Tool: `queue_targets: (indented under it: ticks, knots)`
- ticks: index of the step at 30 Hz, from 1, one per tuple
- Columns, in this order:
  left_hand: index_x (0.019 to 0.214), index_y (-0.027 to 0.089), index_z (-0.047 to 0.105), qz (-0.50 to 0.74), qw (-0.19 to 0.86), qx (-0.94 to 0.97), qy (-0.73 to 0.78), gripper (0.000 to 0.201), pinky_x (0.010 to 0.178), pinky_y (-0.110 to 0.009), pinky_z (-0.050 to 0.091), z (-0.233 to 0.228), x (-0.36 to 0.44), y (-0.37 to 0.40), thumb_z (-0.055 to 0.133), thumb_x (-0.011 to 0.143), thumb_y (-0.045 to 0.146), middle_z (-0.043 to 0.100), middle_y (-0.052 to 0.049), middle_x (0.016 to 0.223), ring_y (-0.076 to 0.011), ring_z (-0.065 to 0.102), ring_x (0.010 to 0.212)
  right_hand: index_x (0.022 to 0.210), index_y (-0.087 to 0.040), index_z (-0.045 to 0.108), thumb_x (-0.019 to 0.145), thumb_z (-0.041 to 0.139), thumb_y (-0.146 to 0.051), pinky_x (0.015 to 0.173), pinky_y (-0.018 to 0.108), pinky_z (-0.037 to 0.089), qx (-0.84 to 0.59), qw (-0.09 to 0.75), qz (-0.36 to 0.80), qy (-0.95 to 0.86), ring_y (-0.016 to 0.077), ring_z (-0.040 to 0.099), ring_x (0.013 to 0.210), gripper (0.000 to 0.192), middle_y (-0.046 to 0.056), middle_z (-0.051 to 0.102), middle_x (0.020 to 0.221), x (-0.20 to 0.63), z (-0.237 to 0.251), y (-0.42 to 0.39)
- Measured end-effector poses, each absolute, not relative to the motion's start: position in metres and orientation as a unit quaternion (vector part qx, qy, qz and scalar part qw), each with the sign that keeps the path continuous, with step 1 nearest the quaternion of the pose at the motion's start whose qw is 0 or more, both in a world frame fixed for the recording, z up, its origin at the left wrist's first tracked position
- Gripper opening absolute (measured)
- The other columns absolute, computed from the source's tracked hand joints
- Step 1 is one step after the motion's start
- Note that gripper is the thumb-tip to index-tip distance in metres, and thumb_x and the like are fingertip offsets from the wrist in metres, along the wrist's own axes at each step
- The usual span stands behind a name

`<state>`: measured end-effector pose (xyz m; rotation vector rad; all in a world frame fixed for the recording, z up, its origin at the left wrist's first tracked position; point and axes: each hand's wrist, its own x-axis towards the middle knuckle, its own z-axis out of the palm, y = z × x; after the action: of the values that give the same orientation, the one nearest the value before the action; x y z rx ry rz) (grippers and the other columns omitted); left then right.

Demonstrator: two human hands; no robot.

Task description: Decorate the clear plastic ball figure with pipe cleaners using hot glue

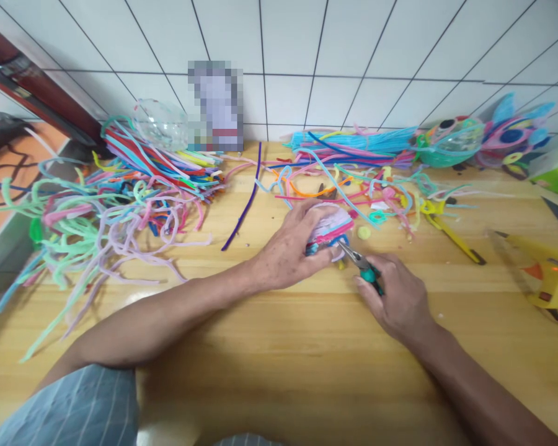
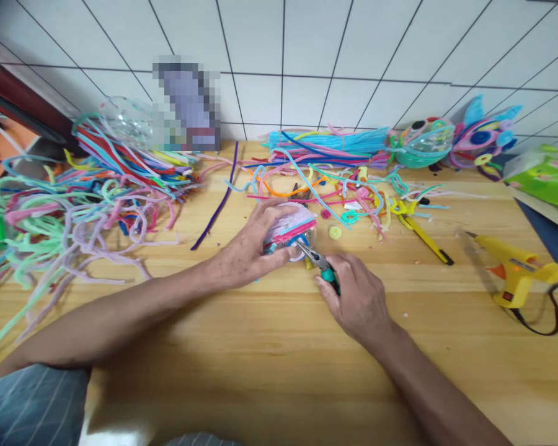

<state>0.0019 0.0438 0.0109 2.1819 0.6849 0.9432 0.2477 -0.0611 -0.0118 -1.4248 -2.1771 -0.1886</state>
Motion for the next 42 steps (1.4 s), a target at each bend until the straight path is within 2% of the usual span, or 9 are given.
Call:
queue_targets:
  ticks: [6, 9, 17, 22, 29, 32, 37, 42]
  knots:
    - [0.151, 0.026, 0.044, 0.355, 0.328, 0.835, 0.264, 0.055, 0.126, -0.058, 0.040, 0.011, 0.002, 0.044, 0.064, 0.102, 0.042, 0.052, -0.016, 0.154, -0.0320, 0.043, 0.150, 0.115, -0.024, 0.062, 0.104, 0.055, -0.037, 0.063, 0.028, 0.052, -0.564, 0.267, 0.139, -0.769, 0.0172, 0.069, 0.069, 0.019, 0.001, 0.074, 0.087, 0.248, 0.002, -0.064]
    - [0.150, 0.025, 0.045, 0.355, 0.328, 0.834, 0.265, 0.055, 0.125, -0.056, 0.041, 0.011, 0.002, 0.043, 0.064, 0.102, 0.042, 0.052, -0.017, 0.153, -0.0312, 0.044, 0.149, 0.110, -0.023, 0.064, 0.102, 0.057, -0.039, 0.060, 0.026, 0.050, -0.575, 0.269, 0.205, -0.745, 0.0153, 0.065, 0.064, 0.019, -0.002, 0.072, 0.080, 0.249, 0.008, -0.063]
    - [0.150, 0.025, 0.046, 0.361, 0.322, 0.833, 0.269, 0.054, 0.126, -0.055, 0.041, 0.011, 0.002, 0.043, 0.065, 0.101, 0.041, 0.053, -0.016, 0.152, -0.0312, 0.044, 0.149, 0.109, -0.023, 0.067, 0.101, 0.058, -0.041, 0.063, 0.026, 0.051, -0.581, 0.285, 0.256, -0.718, 0.0155, 0.066, 0.068, 0.021, -0.001, 0.073, 0.082, 0.253, 0.010, -0.065]
    - [0.152, 0.026, 0.046, 0.360, 0.321, 0.834, 0.266, 0.057, 0.126, -0.057, 0.039, 0.010, 0.002, 0.044, 0.065, 0.101, 0.040, 0.053, -0.016, 0.153, -0.0323, 0.043, 0.149, 0.106, -0.023, 0.066, 0.100, 0.059, -0.042, 0.060, 0.026, 0.049, -0.585, 0.269, 0.271, -0.715, 0.0153, 0.063, 0.064, 0.021, -0.002, 0.071, 0.077, 0.250, 0.012, -0.066]
    - [0.151, 0.025, 0.046, 0.362, 0.318, 0.835, 0.265, 0.055, 0.126, -0.057, 0.039, 0.010, 0.002, 0.044, 0.064, 0.101, 0.040, 0.053, -0.016, 0.153, -0.0313, 0.044, 0.149, 0.106, -0.023, 0.065, 0.103, 0.055, -0.043, 0.062, 0.027, 0.052, -0.578, 0.264, 0.316, -0.705, 0.0164, 0.066, 0.067, 0.022, -0.001, 0.071, 0.081, 0.251, 0.009, -0.066]
    - [0.150, 0.026, 0.046, 0.359, 0.322, 0.833, 0.270, 0.055, 0.126, -0.057, 0.040, 0.011, 0.002, 0.044, 0.065, 0.101, 0.041, 0.054, -0.015, 0.153, -0.0315, 0.044, 0.149, 0.111, -0.024, 0.064, 0.102, 0.057, -0.039, 0.064, 0.029, 0.054, -0.572, 0.279, 0.246, -0.731, 0.0174, 0.068, 0.068, 0.019, 0.000, 0.073, 0.084, 0.251, 0.007, -0.067]
    - [0.151, 0.026, 0.046, 0.352, 0.326, 0.834, 0.271, 0.056, 0.126, -0.056, 0.040, 0.012, 0.002, 0.043, 0.066, 0.101, 0.040, 0.051, -0.016, 0.153, -0.0317, 0.043, 0.149, 0.123, -0.026, 0.062, 0.101, 0.060, -0.032, 0.081, 0.039, 0.061, -0.548, 0.283, 0.034, -0.787, 0.0278, 0.078, 0.096, 0.024, 0.009, 0.080, 0.108, 0.249, 0.001, -0.068]
    - [0.152, 0.027, 0.046, 0.348, 0.331, 0.834, 0.273, 0.058, 0.125, -0.056, 0.041, 0.013, 0.002, 0.043, 0.067, 0.100, 0.041, 0.051, -0.015, 0.154, -0.0317, 0.043, 0.150, 0.126, -0.025, 0.063, 0.100, 0.060, -0.031, 0.086, 0.045, 0.063, -0.554, 0.261, -0.021, -0.791, 0.0308, 0.078, 0.103, 0.026, 0.012, 0.080, 0.115, 0.250, -0.007, -0.067]
